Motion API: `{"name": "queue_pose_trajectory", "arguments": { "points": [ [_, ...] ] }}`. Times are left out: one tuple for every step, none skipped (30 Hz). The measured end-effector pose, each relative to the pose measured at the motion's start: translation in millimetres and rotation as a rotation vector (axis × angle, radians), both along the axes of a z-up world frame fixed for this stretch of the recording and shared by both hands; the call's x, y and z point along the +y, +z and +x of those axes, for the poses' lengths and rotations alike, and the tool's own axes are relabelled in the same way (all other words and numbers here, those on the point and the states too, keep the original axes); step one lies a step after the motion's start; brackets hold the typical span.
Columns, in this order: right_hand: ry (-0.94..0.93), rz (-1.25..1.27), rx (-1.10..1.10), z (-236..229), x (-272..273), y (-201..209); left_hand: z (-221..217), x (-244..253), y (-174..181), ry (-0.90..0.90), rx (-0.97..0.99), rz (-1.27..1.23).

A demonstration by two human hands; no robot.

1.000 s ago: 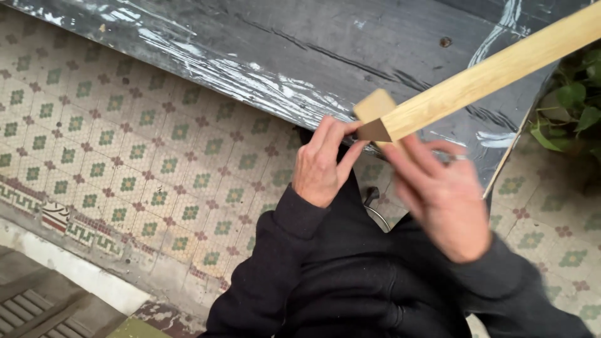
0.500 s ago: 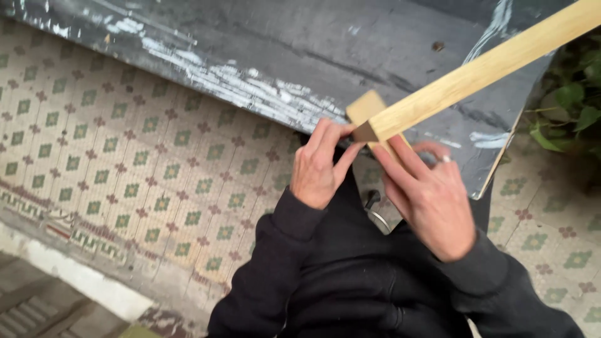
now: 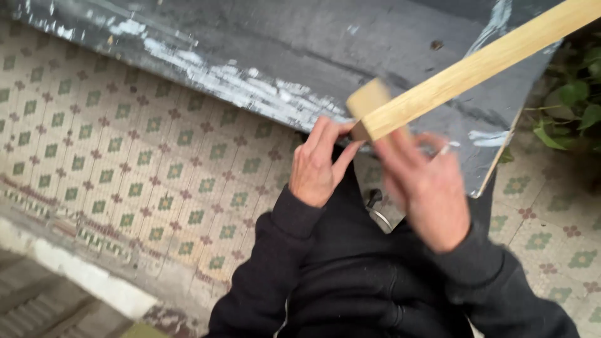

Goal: The recorder uses a sanding block to sand the edges and surfaces of a small wooden rectangular frame on a workshop table.

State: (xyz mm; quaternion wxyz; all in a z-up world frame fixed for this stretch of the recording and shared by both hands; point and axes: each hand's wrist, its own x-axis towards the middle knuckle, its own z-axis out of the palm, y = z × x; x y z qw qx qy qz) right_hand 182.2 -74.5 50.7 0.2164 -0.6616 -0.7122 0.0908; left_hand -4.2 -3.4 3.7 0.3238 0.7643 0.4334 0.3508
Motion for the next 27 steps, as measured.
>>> {"name": "queue_pose_trajectory", "arguments": {
  "points": [
    [-0.015,0.011,-0.011,8,-3,-2,4,4,-1,-0.015,-0.011,0.011],
    [0.047,-0.014,0.000,14,-7,-5,3,4,-1,-0.015,-0.012,-0.001],
    [0.110,-0.038,0.012,18,-12,-8,2,3,-1,-0.015,-0.012,-0.012],
    [0.122,-0.038,0.019,23,-9,-10,1,4,1,-0.003,-0.004,-0.012],
    [0.059,-0.029,-0.044,27,-5,-12,-1,4,3,0.003,0.006,-0.017],
    [-0.014,-0.028,-0.110,33,-6,-13,0,3,5,-0.002,0.012,-0.030],
    [-0.012,-0.035,-0.106,23,-8,-11,-4,-3,5,-0.001,0.016,-0.038],
    [0.000,-0.009,-0.087,17,-5,-9,-2,-1,3,-0.011,0.019,-0.031],
    [0.013,0.018,-0.068,11,-2,-7,0,1,1,-0.020,0.023,-0.024],
    [0.008,0.025,-0.074,18,-4,-7,2,4,1,-0.025,0.017,-0.016],
    [0.046,-0.006,-0.044,25,-6,-7,4,7,1,-0.032,0.013,-0.005],
    [0.097,-0.042,-0.003,29,-9,-9,1,5,2,-0.025,0.019,0.000],
    [0.105,-0.042,0.001,33,-5,-10,0,7,2,-0.018,0.024,0.000],
    [0.025,-0.042,-0.066,37,-4,-12,-1,4,3,-0.029,0.016,0.007],
    [-0.055,-0.041,-0.134,42,-2,-13,-2,2,3,-0.039,0.009,0.014],
    [-0.067,-0.041,-0.136,35,-2,-11,-3,2,3,-0.052,0.007,0.015],
    [0.000,-0.028,-0.105,29,-1,-10,-4,3,3,-0.067,0.024,0.034],
    [0.063,-0.013,-0.085,26,1,-7,-1,6,3,-0.086,0.030,0.054],
    [0.045,-0.012,-0.098,36,-3,-6,4,8,-1,-0.103,0.017,0.058],
    [0.082,-0.013,-0.044,43,-5,-8,3,9,-3,-0.098,0.051,0.051],
    [0.120,-0.014,0.010,49,-6,-10,1,9,-5,-0.093,0.086,0.043],
    [0.133,-0.019,0.023,50,-1,-11,-1,8,-5,-0.080,0.098,0.036],
    [0.069,-0.026,-0.041,52,3,-12,-4,6,-4,-0.080,0.115,0.016],
    [-0.010,-0.033,-0.111,55,5,-13,-3,6,-5,-0.095,0.124,-0.004],
    [-0.012,-0.039,-0.107,48,3,-12,-6,1,-4,-0.098,0.128,-0.010],
    [0.038,-0.021,-0.095,45,4,-10,-3,4,-5,-0.117,0.111,0.017],
    [0.088,-0.003,-0.083,42,6,-7,0,7,-6,-0.135,0.094,0.045]
  ]
}}
